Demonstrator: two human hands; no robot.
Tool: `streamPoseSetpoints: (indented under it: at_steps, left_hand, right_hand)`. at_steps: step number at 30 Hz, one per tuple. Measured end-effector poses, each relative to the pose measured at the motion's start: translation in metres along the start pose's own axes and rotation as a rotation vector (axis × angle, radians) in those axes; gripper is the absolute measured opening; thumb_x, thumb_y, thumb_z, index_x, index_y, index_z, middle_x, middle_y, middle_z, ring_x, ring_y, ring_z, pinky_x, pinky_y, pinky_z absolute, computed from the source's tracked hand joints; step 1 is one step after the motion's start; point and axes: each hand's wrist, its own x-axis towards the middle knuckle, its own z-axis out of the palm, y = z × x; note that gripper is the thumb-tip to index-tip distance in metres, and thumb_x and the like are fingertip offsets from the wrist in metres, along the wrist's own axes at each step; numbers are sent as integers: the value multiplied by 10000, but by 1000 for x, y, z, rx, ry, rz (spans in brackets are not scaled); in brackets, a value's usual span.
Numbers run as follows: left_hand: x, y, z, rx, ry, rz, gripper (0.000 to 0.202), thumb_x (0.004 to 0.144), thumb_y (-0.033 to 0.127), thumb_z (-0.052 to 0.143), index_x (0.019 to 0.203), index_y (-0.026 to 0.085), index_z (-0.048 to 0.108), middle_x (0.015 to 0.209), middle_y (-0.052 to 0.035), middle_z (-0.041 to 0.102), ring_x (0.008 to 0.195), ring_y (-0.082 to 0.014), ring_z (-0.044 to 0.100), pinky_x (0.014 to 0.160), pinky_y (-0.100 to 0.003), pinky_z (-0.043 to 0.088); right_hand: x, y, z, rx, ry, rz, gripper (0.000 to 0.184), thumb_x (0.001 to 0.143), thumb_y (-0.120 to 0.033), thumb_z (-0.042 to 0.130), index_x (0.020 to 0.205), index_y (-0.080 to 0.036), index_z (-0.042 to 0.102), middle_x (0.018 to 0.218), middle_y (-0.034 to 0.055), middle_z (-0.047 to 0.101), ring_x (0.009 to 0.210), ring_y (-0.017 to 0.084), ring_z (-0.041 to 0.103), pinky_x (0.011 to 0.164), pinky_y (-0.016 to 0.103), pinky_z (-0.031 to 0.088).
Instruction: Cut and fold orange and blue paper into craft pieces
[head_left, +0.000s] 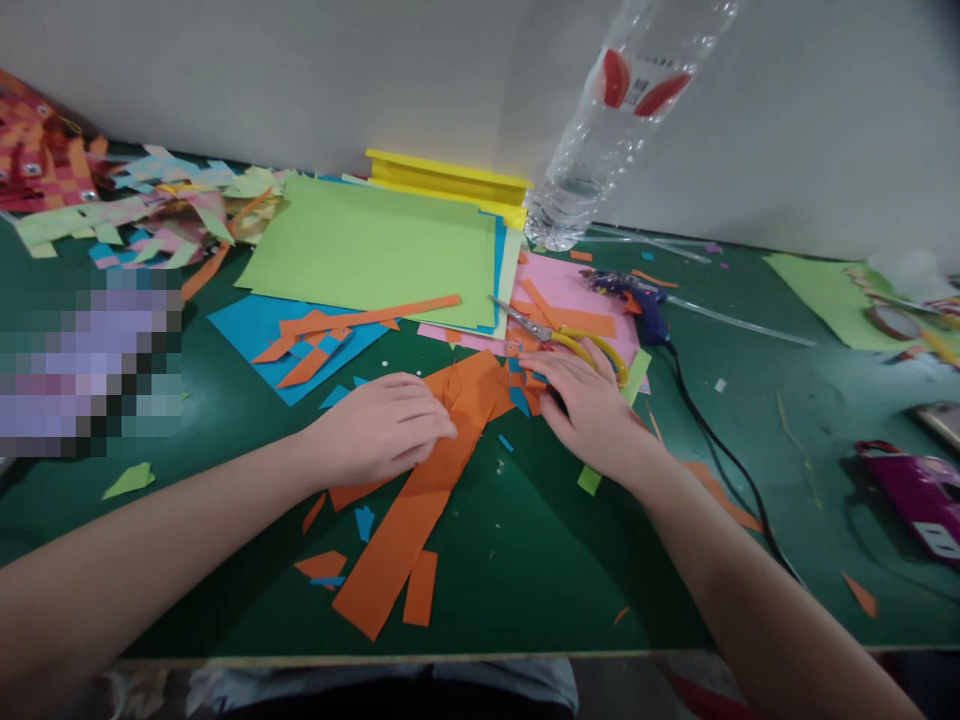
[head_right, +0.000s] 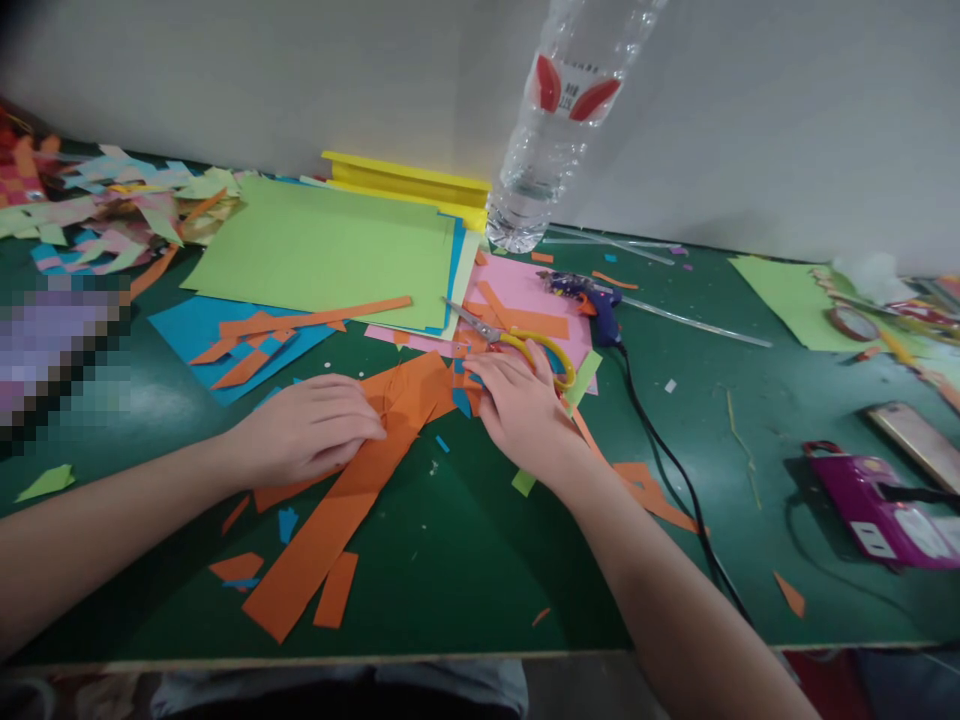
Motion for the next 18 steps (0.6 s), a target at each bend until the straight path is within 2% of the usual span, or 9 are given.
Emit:
streamPoseSetpoints:
  at_steps: [5, 13, 18]
  left_hand:
    - [-1, -1, 2, -11, -20, 9, 185, 900, 129, 459, 946, 173, 633, 892, -26, 711, 879, -164, 634, 851, -333, 507]
    - [1, 0, 1, -40, -60, -19, 197, 906, 129, 449, 931, 175, 638, 883, -24, 708, 865, -165, 623, 827, -319, 502]
    - [1, 0, 0, -48, -76, -34, 213, 910, 130, 438, 939, 183, 642, 899, -13, 711, 872, -162, 619, 839, -316, 490]
  right_hand:
    - [0, 1, 1, -23, -18, -5, 444, 828, -69, 383, 1213, -244, 518, 1256, 45, 631, 1217, 235, 540, 1137, 556, 236]
    - [0, 2, 2, -24, 3, -23, 367, 878, -202, 465, 1242, -232, 499, 1223, 92, 643, 1189, 264, 561, 1106, 561, 281]
    - [0, 2, 2, -35, 0, -19, 335, 899, -227, 466, 1232, -206, 497, 1219, 97, 642, 1180, 258, 560, 1103, 543, 291]
